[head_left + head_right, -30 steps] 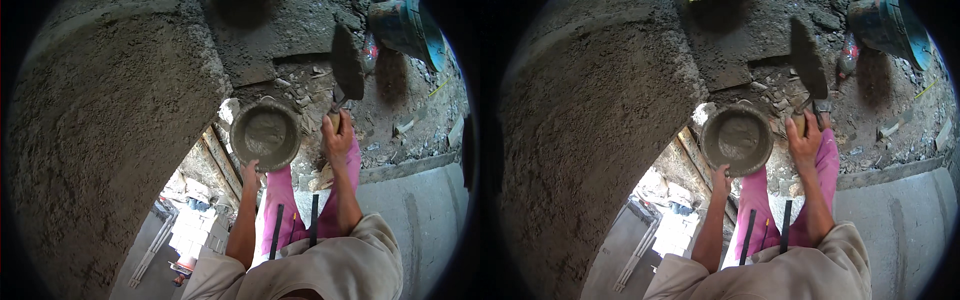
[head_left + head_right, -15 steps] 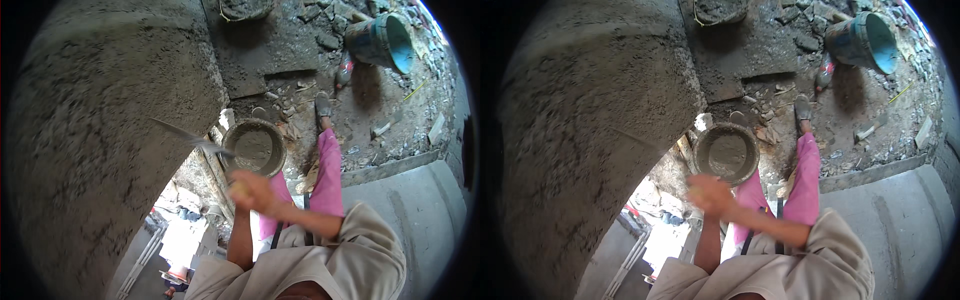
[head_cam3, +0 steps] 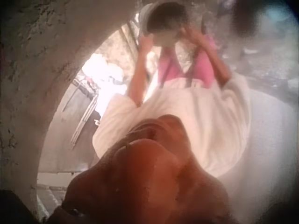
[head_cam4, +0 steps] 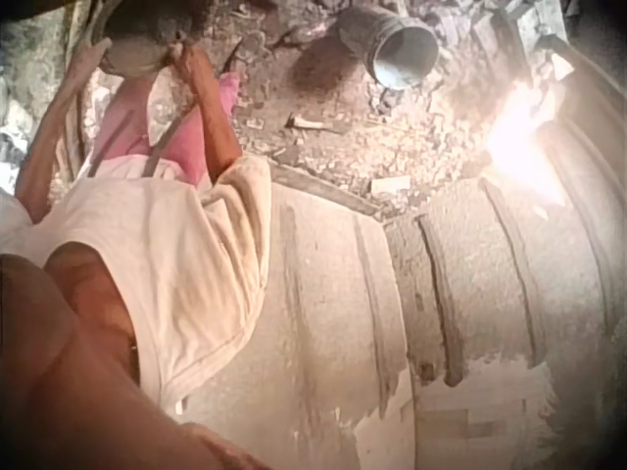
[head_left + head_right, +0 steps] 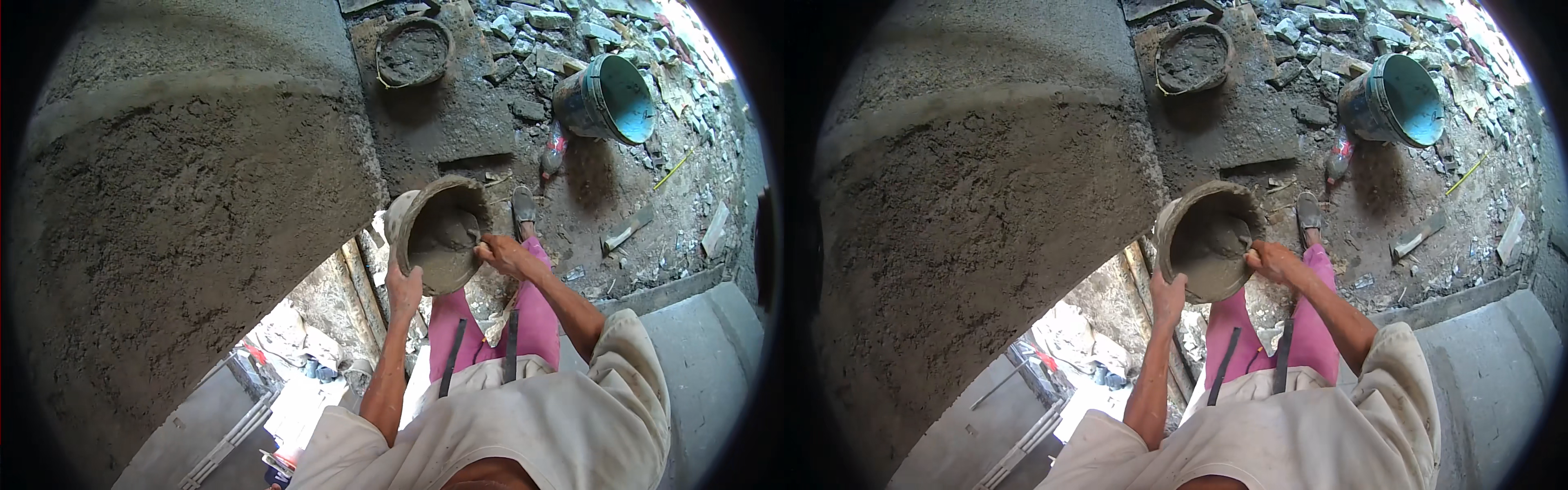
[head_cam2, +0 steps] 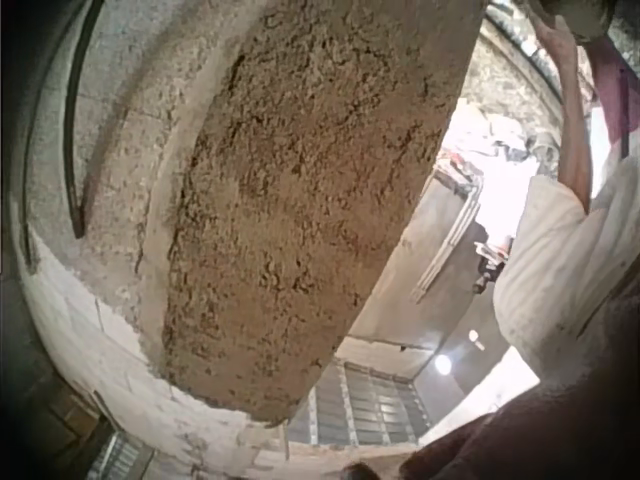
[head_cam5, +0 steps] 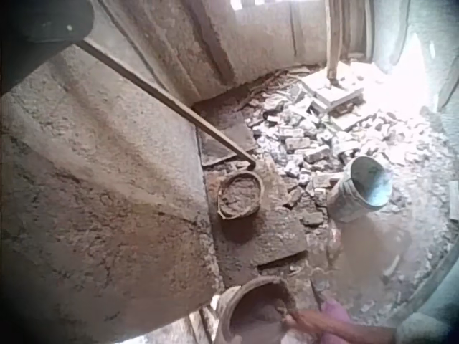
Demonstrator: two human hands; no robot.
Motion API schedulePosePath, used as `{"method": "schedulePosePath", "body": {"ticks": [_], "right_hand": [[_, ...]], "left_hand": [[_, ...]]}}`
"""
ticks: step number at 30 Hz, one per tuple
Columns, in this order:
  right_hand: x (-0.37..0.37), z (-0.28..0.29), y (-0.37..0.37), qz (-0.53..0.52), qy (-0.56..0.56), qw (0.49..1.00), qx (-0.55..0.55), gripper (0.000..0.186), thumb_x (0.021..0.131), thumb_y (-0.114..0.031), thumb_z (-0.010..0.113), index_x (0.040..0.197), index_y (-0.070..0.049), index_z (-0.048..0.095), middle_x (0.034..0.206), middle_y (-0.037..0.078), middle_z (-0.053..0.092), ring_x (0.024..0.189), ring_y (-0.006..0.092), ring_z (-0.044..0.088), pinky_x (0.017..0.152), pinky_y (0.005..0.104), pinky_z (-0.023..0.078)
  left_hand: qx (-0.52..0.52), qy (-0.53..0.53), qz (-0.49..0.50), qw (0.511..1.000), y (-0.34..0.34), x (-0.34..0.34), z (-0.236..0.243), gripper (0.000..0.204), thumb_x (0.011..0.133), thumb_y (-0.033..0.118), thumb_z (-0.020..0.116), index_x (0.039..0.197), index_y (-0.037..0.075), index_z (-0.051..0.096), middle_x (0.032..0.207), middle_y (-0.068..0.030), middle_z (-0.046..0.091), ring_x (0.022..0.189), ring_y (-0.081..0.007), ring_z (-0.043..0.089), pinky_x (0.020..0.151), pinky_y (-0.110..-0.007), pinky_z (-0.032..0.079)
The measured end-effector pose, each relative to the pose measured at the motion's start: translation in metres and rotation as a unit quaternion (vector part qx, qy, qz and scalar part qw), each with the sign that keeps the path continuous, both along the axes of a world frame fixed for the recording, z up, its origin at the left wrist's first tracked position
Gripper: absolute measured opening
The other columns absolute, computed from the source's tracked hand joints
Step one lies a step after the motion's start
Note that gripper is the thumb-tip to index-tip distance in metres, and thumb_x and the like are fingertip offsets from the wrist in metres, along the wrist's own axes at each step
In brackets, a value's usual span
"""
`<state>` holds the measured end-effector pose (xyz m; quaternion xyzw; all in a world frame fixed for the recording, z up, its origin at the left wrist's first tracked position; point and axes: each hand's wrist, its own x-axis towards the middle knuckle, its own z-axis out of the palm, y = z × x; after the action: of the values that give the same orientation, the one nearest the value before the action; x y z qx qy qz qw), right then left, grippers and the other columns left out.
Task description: The person scoops mortar from a bucket using a trowel, applies it to a concrete wall corner, and uses a long wooden board to level and smooth the surface.
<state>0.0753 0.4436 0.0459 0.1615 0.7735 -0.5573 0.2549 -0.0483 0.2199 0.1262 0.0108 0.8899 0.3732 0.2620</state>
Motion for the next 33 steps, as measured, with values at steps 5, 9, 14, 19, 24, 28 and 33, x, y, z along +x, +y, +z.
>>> {"method": "schedulePosePath", "body": {"ticks": [5,9,14,19,24,28,33], "right_hand": [[-0.011,0.017,0.035,-0.075,-0.148,0.959,-0.230,0.035,0.098,-0.037,0.050,0.087,-0.004,0.053,0.068,0.005,0.052,0.052,0.0143,0.054,0.047,0.0317,0.042],[-0.020,0.026,0.041,-0.181,-0.161,0.918,-0.315,0.033,0.099,-0.034,0.052,0.080,-0.007,0.049,0.065,-0.001,0.047,0.051,0.0081,0.049,0.045,0.0251,0.039],[-0.042,0.009,0.029,-0.402,-0.060,0.872,-0.273,0.033,0.096,-0.026,0.057,0.122,-0.006,0.055,0.074,0.000,0.054,0.053,0.0075,0.052,0.047,0.0228,0.044],[-0.145,-0.060,-0.013,-0.597,0.073,0.798,0.030,0.035,0.092,-0.023,0.062,0.121,-0.005,0.056,0.090,0.006,0.057,0.069,0.0123,0.057,0.055,0.0279,0.048],[-0.330,-0.103,-0.130,-0.555,0.090,0.827,-0.019,0.020,0.092,-0.025,0.059,0.095,-0.007,0.053,0.086,0.007,0.057,0.077,0.0195,0.056,0.068,0.0390,0.046],[-0.371,0.171,-0.199,-0.333,0.194,0.863,-0.326,0.028,0.092,-0.031,0.057,0.107,-0.008,0.054,0.097,0.015,0.060,0.087,0.0321,0.061,0.076,0.0432,0.051],[-0.256,0.207,-0.142,-0.283,0.248,0.892,-0.251,0.046,0.086,-0.038,0.067,0.120,-0.010,0.052,0.104,0.015,0.065,0.089,0.0300,0.068,0.078,0.0389,0.055]], "left_hand": [[0.098,-0.132,0.093,0.982,0.019,-0.031,-0.027,0.045,0.076,-0.001,0.060,0.121,-0.002,0.053,0.105,-0.0119,0.064,0.095,-0.0203,0.062,0.084,-0.032,0.051],[0.144,-0.277,0.257,0.915,0.009,-0.042,-0.082,0.042,0.075,-0.002,0.061,0.115,0.003,0.049,0.099,-0.0125,0.061,0.090,-0.0228,0.065,0.067,-0.039,0.061],[0.159,-0.321,0.423,0.833,-0.030,-0.025,-0.136,0.062,0.075,0.002,0.062,0.132,0.008,0.038,0.118,-0.0161,0.052,0.098,-0.0308,0.062,0.077,-0.049,0.059],[0.087,-0.294,0.486,0.818,-0.093,-0.014,-0.124,0.067,0.075,0.005,0.065,0.135,0.010,0.035,0.121,-0.0164,0.048,0.104,-0.0330,0.058,0.078,-0.050,0.058],[-0.056,-0.304,0.439,0.844,-0.112,-0.018,-0.098,0.074,0.074,0.006,0.066,0.139,0.013,0.032,0.118,-0.0156,0.051,0.105,-0.0329,0.057,0.074,-0.047,0.057],[-0.039,-0.262,0.450,0.853,-0.142,0.000,-0.076,0.062,0.077,0.012,0.065,0.133,0.009,0.040,0.119,-0.0154,0.053,0.093,-0.0284,0.061,0.072,-0.041,0.055],[0.006,-0.260,0.447,0.856,-0.123,0.000,-0.035,0.060,0.077,0.011,0.063,0.133,0.004,0.041,0.118,-0.0130,0.054,0.093,-0.0240,0.061,0.076,-0.034,0.053]]}}
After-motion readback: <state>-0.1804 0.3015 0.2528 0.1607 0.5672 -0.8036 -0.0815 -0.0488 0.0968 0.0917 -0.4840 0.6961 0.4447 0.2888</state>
